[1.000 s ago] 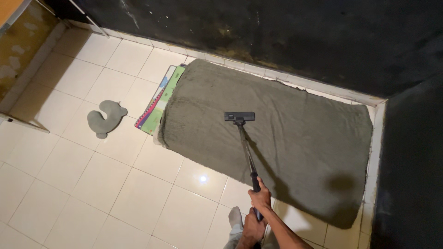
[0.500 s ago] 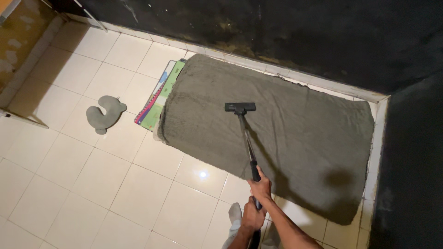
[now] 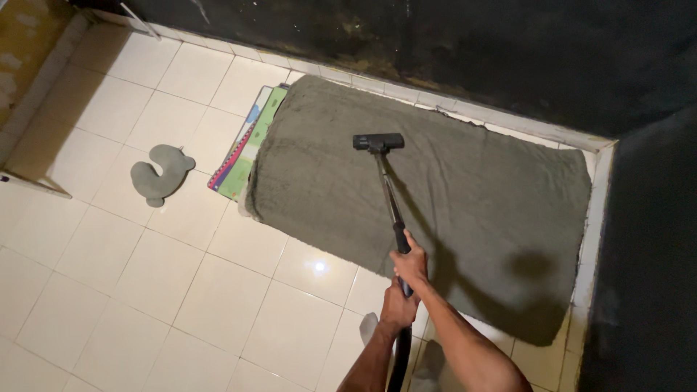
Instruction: The person uses a stick vacuum to clean a gray rug laid on a tiled floor. They move the vacuum head back and forth across the rug surface in a repetitive pattern.
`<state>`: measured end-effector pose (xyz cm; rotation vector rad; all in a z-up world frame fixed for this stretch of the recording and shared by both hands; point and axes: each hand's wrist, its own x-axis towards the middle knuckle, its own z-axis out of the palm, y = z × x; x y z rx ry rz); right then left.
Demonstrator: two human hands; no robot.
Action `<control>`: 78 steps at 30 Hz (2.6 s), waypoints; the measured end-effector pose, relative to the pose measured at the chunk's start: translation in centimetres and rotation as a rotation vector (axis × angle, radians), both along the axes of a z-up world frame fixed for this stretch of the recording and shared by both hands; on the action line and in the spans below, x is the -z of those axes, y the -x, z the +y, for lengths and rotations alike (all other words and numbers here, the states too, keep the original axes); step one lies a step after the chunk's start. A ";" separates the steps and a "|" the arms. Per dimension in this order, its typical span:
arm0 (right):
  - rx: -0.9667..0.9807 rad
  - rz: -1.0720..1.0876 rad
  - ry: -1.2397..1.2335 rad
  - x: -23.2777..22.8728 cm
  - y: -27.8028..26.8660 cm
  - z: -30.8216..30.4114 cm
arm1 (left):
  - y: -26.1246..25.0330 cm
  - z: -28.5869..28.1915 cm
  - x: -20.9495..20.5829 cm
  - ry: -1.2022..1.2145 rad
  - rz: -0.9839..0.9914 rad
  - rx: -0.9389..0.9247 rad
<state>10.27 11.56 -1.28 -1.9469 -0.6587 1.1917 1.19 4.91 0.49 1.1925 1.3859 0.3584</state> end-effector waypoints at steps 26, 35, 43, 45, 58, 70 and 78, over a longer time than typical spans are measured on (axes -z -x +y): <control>-0.032 0.000 0.217 4.0 -0.5 -8.5 | -0.3 -9.1 2.9 0.114 0.063 0.007; -0.052 0.038 0.255 2.2 -0.5 -12.8 | -0.7 -13.7 2.7 0.110 0.086 0.011; -0.083 0.049 0.260 1.3 -1.5 -14.0 | -1.7 -15.0 2.3 0.108 0.098 -0.017; -0.081 0.059 0.256 1.4 -1.7 -13.9 | -2.0 -14.8 2.1 0.117 0.094 -0.033; -0.056 0.042 0.115 0.6 -2.2 -11.6 | -2.7 -12.8 2.4 0.026 0.087 -0.036; -0.079 0.002 0.016 -0.4 -3.1 -5.2 | -3.2 -5.5 0.4 0.000 0.010 -0.021; -0.066 -0.016 0.021 -1.5 -3.0 -1.1 | -3.1 -1.6 0.3 -0.032 -0.009 -0.014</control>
